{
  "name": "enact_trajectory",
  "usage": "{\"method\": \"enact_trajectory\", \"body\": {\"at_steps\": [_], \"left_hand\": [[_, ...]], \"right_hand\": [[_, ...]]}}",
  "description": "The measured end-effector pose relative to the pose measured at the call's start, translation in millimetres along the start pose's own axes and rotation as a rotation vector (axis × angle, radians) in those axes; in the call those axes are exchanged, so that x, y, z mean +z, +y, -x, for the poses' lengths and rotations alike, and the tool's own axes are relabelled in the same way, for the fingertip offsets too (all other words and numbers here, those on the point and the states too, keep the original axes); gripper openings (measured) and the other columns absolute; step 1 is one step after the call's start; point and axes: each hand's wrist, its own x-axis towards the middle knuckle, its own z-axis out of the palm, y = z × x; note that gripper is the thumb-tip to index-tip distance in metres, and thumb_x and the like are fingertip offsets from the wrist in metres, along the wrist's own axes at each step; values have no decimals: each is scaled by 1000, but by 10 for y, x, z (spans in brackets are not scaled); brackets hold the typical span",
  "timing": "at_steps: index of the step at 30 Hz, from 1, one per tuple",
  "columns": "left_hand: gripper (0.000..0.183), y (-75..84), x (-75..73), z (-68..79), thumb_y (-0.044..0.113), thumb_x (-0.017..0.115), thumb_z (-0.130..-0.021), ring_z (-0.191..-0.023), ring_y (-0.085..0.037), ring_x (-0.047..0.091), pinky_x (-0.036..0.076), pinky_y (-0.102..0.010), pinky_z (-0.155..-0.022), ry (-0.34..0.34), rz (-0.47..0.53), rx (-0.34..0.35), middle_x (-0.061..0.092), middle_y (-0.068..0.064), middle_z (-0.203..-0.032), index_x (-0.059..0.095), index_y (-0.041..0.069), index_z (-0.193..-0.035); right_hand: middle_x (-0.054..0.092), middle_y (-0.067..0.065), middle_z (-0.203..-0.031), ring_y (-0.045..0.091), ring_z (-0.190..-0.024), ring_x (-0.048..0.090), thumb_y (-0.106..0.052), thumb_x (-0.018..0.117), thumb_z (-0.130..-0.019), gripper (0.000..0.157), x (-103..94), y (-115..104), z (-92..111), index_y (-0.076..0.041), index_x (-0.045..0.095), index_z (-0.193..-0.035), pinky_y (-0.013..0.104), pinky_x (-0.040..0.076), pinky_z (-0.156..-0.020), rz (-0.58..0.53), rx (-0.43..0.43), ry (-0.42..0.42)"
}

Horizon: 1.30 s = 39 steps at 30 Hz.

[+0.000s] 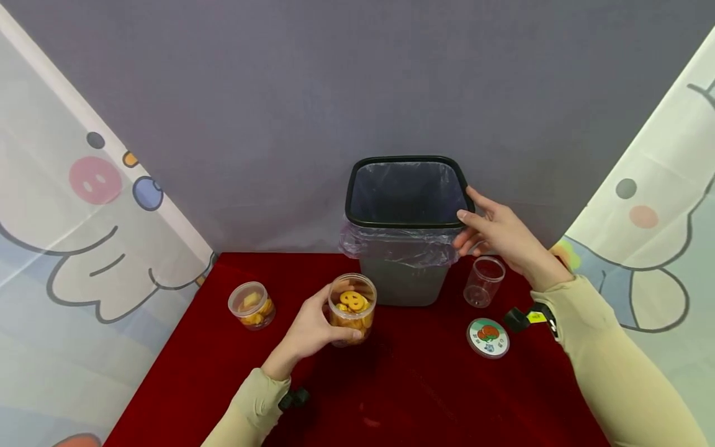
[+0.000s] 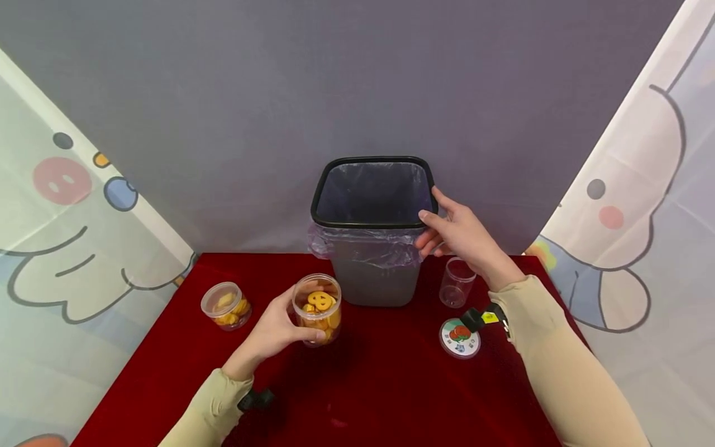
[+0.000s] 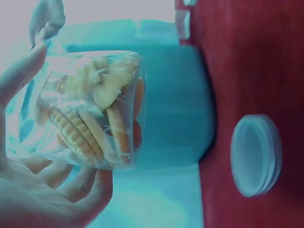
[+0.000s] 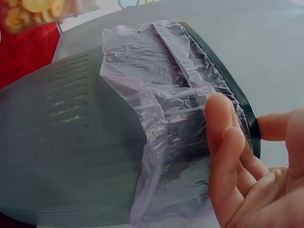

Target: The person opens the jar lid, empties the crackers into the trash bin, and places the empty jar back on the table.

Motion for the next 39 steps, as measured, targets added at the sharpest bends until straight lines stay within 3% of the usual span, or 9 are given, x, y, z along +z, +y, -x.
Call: {"method": "enact_trajectory", "body": {"at_steps": [7,13,20,24,28,31,39], "left_hand": [[80,99,-353,-62,18,85,-68,-106,-24,55,47,-44,-88,105,-38,16,54,-10,-126,44,10,-137],[79,220,-587,-115,20,83,-71,-100,-20,54,48,-41,-84,156,-112,6,54,-10,-122,43,13,-138],[82,369,-764,-222,21,85,-68,-100,-21,54,48,-40,-82,203,-190,21,54,-9,-121,43,13,-138],[83,295,-850,-339,31,86,-65,-101,-19,51,47,-39,-83,225,-236,29,53,-2,-121,44,20,-136],[83,234,-954,-445,43,85,-62,-100,-16,51,48,-38,-81,255,-271,47,53,6,-118,46,27,-133],[84,286,-1036,-508,46,85,-62,-100,-16,51,47,-39,-81,273,-293,65,53,6,-118,46,27,-134],[87,448,-1188,-633,48,84,-62,-101,-20,50,47,-42,-81,310,-360,61,51,5,-121,44,25,-136]], "right_hand": [[69,14,-80,28,-66,66,-47,53,-91,81,22,14,-20,-24,5,-151,34,54,-58,13,-14,13],[69,13,-80,28,-60,63,-48,54,-91,79,30,6,-29,-26,8,-151,31,46,-49,50,-13,51],[68,16,-76,31,-53,58,-46,54,-91,77,29,-24,-35,-26,9,-151,34,50,-52,71,-6,45],[67,16,-75,30,-51,57,-46,55,-91,79,23,-38,-44,-25,9,-151,35,51,-54,78,3,36],[69,14,-81,28,-53,59,-47,54,-91,79,19,-48,-43,-25,7,-151,30,45,-47,80,12,24],[70,13,-84,27,-55,61,-48,52,-91,79,14,-46,-41,-26,6,-151,29,39,-44,85,16,19],[70,13,-84,29,-58,62,-48,52,-92,79,12,-47,-37,-25,5,-151,30,39,-45,98,23,12]]}}
